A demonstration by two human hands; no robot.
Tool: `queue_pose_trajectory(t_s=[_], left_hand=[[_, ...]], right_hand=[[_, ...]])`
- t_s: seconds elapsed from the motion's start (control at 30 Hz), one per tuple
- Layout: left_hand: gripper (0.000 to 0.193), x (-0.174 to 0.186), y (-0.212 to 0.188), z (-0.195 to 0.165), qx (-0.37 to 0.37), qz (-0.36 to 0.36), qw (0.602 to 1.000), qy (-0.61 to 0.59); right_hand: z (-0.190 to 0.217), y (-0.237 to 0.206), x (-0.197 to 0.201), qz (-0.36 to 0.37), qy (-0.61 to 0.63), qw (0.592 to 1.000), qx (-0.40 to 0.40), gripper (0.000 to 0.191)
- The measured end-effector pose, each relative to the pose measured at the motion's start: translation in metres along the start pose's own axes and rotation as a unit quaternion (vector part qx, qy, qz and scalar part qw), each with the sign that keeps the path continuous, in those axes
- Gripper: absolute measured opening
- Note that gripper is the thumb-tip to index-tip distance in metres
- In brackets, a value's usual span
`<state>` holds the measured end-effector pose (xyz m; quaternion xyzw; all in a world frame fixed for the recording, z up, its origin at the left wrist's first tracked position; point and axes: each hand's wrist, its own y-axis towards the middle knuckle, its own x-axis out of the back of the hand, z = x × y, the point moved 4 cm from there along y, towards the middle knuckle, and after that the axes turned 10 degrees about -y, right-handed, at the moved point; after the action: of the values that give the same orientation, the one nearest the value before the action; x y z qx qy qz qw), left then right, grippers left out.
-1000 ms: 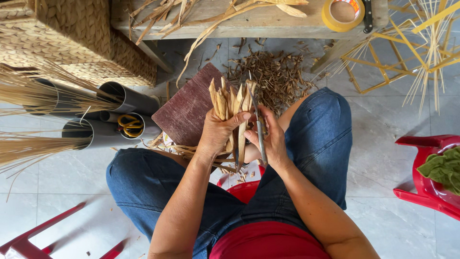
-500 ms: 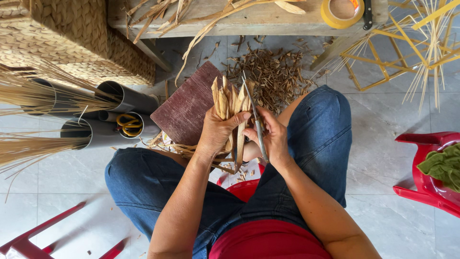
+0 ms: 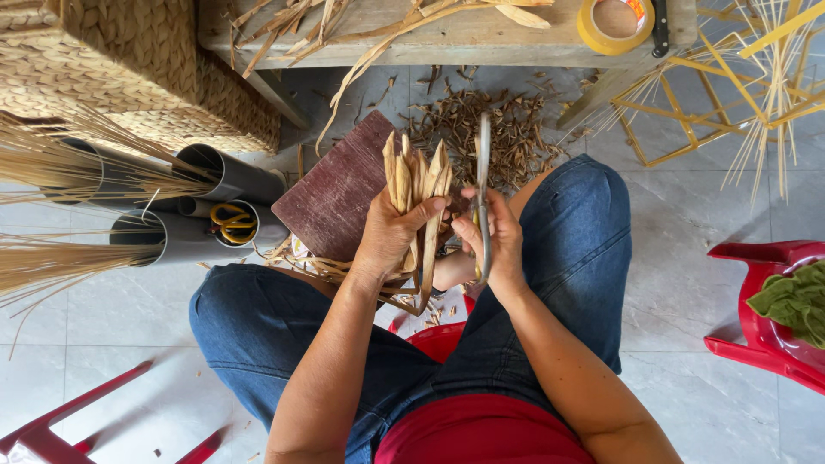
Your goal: The person sits with a board on their lap and uses scissors to trim and split dried palm leaf stalks, cutting off edges and sectioning pieces. They then gather the trimmed strips, align them into bundles, and place the bundles on the table.
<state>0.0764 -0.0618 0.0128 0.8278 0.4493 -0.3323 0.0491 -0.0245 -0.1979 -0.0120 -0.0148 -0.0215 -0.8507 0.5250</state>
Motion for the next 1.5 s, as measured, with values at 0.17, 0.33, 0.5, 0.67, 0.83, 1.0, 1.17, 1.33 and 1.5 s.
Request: queue_pose_trajectory(t_s=[0.17, 0.33, 0.5, 0.67, 0.83, 1.0, 1.17, 1.33, 1.5], left_hand=[[0.050, -0.018, -0.004, 0.005, -0.072, 0.047, 0.972, 0.217], [0.092, -0.039, -0.014, 0.014, -0.154, 0.100, 0.897, 0.402], [0.108, -0.040, -0.023, 0.041, -0.094, 0.080, 0.879, 0.461], [0.086, -0.025, -0.029, 0.044, -0.220, 0.031, 0.759, 0.612], [0.061, 0.031, -0.045, -0.011, -0.257, -0.116, 0.599, 0.749], [0.053, 0.032, -0.094, -0.022, -0.311, -0.137, 0.754, 0.562], [0.070, -0.051, -0.106, 0.075, 0.078, 0.191, 0.977, 0.046], [0.077, -0.078, -0.034, 0.096, 0.058, 0.075, 0.927, -0.362], [0.034, -0.019, 0.016, 0.054, -0.077, -0.036, 0.906, -0.415]], right_hand=[[0.009, 0.002, 0.003, 0.017, 0.003, 0.999, 0.041, 0.066], [0.015, 0.004, 0.004, 0.006, -0.016, 0.998, 0.067, 0.084], [0.020, 0.006, 0.016, -0.046, -0.033, 0.995, 0.085, 0.064], [0.027, 0.022, 0.086, -0.174, 0.171, 0.968, 0.064, 0.044], [0.052, 0.025, 0.203, -0.311, 0.214, 0.909, 0.176, 0.045], [0.060, 0.019, 0.216, -0.326, 0.176, 0.900, 0.229, 0.043], [0.071, 0.005, 0.155, -0.322, 0.218, 0.901, 0.191, 0.048], [0.098, -0.041, 0.106, -0.174, 0.183, 0.946, 0.201, 0.046], [0.095, -0.072, 0.124, -0.130, 0.153, 0.967, 0.159, 0.047]])
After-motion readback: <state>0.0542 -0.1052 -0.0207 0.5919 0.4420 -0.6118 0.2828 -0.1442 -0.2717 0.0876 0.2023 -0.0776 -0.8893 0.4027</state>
